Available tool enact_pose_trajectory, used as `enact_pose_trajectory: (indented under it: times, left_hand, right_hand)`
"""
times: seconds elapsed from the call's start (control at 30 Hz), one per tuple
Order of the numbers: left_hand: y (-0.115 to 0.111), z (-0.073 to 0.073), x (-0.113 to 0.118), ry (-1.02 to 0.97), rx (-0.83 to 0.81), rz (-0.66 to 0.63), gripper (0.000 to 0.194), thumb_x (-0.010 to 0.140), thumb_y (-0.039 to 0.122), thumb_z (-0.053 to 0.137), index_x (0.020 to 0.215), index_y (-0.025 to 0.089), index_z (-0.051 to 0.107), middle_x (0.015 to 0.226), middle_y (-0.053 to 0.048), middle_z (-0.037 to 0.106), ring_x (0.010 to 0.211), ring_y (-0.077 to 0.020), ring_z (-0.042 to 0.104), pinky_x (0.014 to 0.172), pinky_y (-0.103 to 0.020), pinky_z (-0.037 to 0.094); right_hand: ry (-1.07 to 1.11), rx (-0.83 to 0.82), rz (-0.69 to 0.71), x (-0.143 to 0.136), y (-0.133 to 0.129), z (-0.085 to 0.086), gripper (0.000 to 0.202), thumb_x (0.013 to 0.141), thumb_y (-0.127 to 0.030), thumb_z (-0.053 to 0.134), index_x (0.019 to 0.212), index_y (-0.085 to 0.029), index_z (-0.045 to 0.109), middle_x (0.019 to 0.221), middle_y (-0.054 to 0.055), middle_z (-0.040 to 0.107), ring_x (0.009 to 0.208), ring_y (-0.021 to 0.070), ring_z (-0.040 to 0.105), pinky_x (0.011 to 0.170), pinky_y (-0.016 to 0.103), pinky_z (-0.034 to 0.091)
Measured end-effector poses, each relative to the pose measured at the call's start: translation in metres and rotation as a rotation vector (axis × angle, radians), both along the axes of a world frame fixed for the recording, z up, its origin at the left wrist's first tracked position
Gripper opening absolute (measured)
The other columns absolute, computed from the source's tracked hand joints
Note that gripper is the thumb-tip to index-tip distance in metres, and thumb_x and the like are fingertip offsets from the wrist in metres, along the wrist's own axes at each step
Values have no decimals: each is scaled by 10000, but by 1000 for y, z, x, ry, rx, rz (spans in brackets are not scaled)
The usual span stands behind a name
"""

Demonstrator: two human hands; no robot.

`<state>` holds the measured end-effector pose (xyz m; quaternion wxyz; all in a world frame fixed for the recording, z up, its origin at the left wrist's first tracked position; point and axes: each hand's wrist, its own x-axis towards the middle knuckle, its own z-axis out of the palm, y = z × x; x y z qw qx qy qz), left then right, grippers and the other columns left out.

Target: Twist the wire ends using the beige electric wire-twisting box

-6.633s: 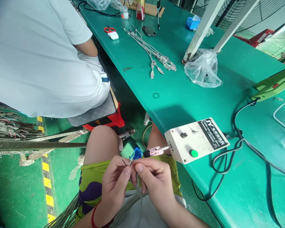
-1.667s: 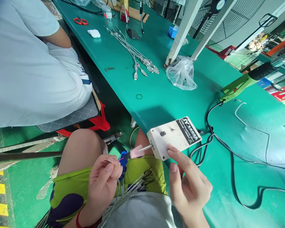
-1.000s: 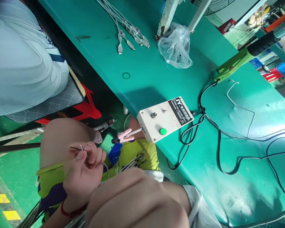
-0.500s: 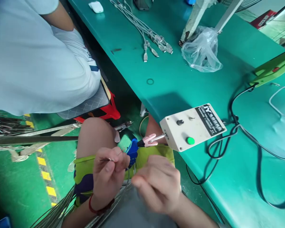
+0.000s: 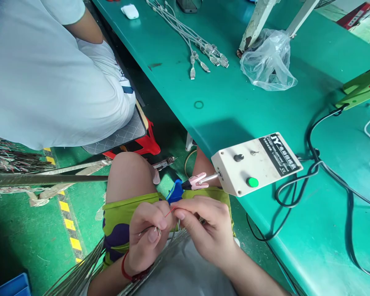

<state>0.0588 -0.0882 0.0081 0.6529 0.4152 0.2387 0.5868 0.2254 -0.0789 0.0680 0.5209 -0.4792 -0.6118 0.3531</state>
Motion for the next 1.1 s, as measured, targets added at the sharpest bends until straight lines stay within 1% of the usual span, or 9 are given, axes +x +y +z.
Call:
enact_pose_trajectory:
  times: [0.17,0.3,0.37,0.5,0.57,0.67,0.9,1.0,1.1]
  left_hand:
    - [0,0,1,-9,6,-18,155,1164,402,675,1197,340,814,875,-51,678,801,-244,700,786,-406,622]
    - [6,7,2,12,43,-75,135,1174,358,662,1212,327,788,920,-46,704,760,-224,750,694,-341,608]
    - [12,12,3,62,127,-56,97,1166,350,688,1185,306,771,857,-15,692,675,-174,701,645,-286,550]
    - [21,20,5,175,251,13,104,1151,363,718,1109,272,747,744,15,670,615,-130,573,615,-251,467]
    - [22,20,4,169,268,-14,100,1156,356,700,1117,274,741,756,9,701,599,-130,578,590,-250,456]
    - [19,16,3,188,279,-46,117,1153,362,691,1092,271,732,744,7,735,535,-122,573,572,-265,450]
    - [15,9,5,234,325,-67,161,1160,366,639,1037,269,677,678,5,737,546,-151,655,646,-306,516]
    - [15,11,4,267,350,-14,155,1156,347,652,1030,261,680,689,10,732,581,-148,679,669,-298,535]
    - [13,12,0,366,325,85,144,1162,336,665,1045,259,699,731,15,729,617,-135,658,664,-269,537]
  right_hand:
    - [279,-193,28,-6,-5,-6,164,1107,-260,796,1153,-297,949,753,13,842,541,147,760,535,202,629]
    - [557,-383,71,-10,-7,-8,85,1027,-278,902,1076,-324,954,674,-17,793,442,101,617,467,189,512]
    - [698,-502,76,-12,-7,-7,26,993,-328,944,1012,-313,954,647,-21,769,423,74,529,459,185,442]
    - [839,-648,94,-15,-5,-3,126,961,-403,970,922,-285,952,570,-35,674,426,37,387,477,174,342]
    - [857,-686,97,-15,-5,-3,152,955,-416,968,897,-276,949,565,-34,654,430,35,365,481,179,326]
    - [839,-735,62,-14,-7,-4,176,920,-427,995,867,-267,942,593,-17,676,451,55,422,480,188,343]
    - [741,-751,58,-10,-12,-4,163,904,-438,1019,894,-288,957,602,-5,716,435,63,497,443,157,374]
    - [633,-652,17,-9,-12,-3,96,937,-409,990,918,-318,966,622,2,741,463,81,537,462,168,438]
    - [445,-442,-50,-7,-13,-2,45,976,-302,941,976,-334,972,628,-7,734,520,92,561,519,178,486]
